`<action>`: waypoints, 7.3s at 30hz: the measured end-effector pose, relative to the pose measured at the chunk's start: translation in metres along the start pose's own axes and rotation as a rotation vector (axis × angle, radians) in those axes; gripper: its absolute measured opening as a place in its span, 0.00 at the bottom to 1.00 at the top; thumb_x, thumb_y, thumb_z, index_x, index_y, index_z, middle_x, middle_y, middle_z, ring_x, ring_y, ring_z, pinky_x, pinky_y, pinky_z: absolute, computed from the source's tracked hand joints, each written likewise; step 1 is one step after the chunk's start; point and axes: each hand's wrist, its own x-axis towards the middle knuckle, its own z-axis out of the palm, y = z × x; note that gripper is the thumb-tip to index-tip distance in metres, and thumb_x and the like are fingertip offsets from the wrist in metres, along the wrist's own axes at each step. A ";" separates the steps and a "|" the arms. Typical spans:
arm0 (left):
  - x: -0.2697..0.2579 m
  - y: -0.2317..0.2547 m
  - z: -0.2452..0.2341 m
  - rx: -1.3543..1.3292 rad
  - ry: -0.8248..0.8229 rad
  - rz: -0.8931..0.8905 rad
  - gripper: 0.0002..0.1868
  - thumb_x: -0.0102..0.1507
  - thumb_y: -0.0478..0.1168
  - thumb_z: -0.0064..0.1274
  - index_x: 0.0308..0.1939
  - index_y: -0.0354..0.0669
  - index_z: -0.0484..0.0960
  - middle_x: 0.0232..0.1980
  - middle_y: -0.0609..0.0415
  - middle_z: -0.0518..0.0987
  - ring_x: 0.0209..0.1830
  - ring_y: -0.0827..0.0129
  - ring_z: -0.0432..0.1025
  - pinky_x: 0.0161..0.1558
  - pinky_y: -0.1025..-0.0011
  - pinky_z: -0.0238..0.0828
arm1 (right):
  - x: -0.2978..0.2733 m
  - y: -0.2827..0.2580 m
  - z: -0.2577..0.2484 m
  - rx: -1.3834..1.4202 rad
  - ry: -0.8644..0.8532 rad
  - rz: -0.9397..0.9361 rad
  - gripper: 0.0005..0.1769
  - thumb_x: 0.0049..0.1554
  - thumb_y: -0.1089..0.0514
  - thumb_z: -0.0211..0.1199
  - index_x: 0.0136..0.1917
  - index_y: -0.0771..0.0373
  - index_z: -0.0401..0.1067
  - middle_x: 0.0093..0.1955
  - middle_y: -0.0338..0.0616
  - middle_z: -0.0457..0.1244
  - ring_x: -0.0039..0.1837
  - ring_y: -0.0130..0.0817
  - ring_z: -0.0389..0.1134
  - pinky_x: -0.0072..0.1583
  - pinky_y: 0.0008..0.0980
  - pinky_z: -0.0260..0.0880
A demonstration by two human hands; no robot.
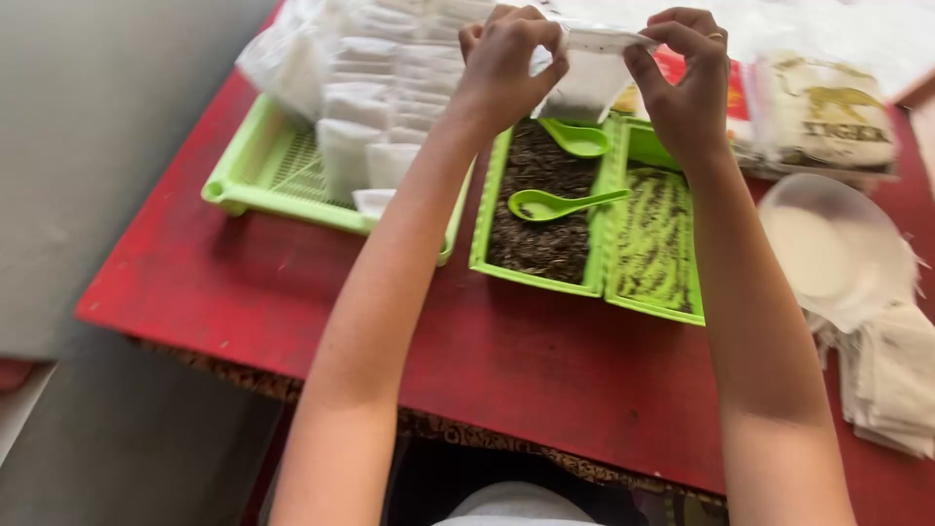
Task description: Filling small filter bags with loose tea leaves using a spoon.
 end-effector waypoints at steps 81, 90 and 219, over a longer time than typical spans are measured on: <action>0.000 0.322 0.328 -0.014 -0.580 0.300 0.10 0.62 0.55 0.53 0.41 0.61 0.81 0.55 0.52 0.67 0.69 0.52 0.50 0.62 0.42 0.43 | -0.251 0.146 -0.284 -0.872 -0.188 1.263 0.15 0.60 0.35 0.62 0.54 0.40 0.77 0.67 0.50 0.61 0.71 0.54 0.52 0.63 0.60 0.46; -0.009 0.329 0.388 0.121 -0.742 0.276 0.14 0.61 0.53 0.51 0.43 0.56 0.87 0.56 0.54 0.66 0.71 0.55 0.47 0.69 0.43 0.32 | -0.274 0.185 -0.274 -0.749 -0.303 1.399 0.14 0.49 0.34 0.58 0.35 0.41 0.74 0.58 0.36 0.66 0.71 0.50 0.52 0.61 0.56 0.47; -0.036 0.108 0.009 0.057 0.051 -0.090 0.10 0.58 0.49 0.68 0.40 0.55 0.86 0.53 0.67 0.76 0.60 0.60 0.63 0.55 0.51 0.47 | -0.032 -0.071 -0.079 0.158 -0.063 0.119 0.26 0.76 0.44 0.42 0.60 0.65 0.74 0.65 0.53 0.60 0.72 0.45 0.59 0.71 0.46 0.56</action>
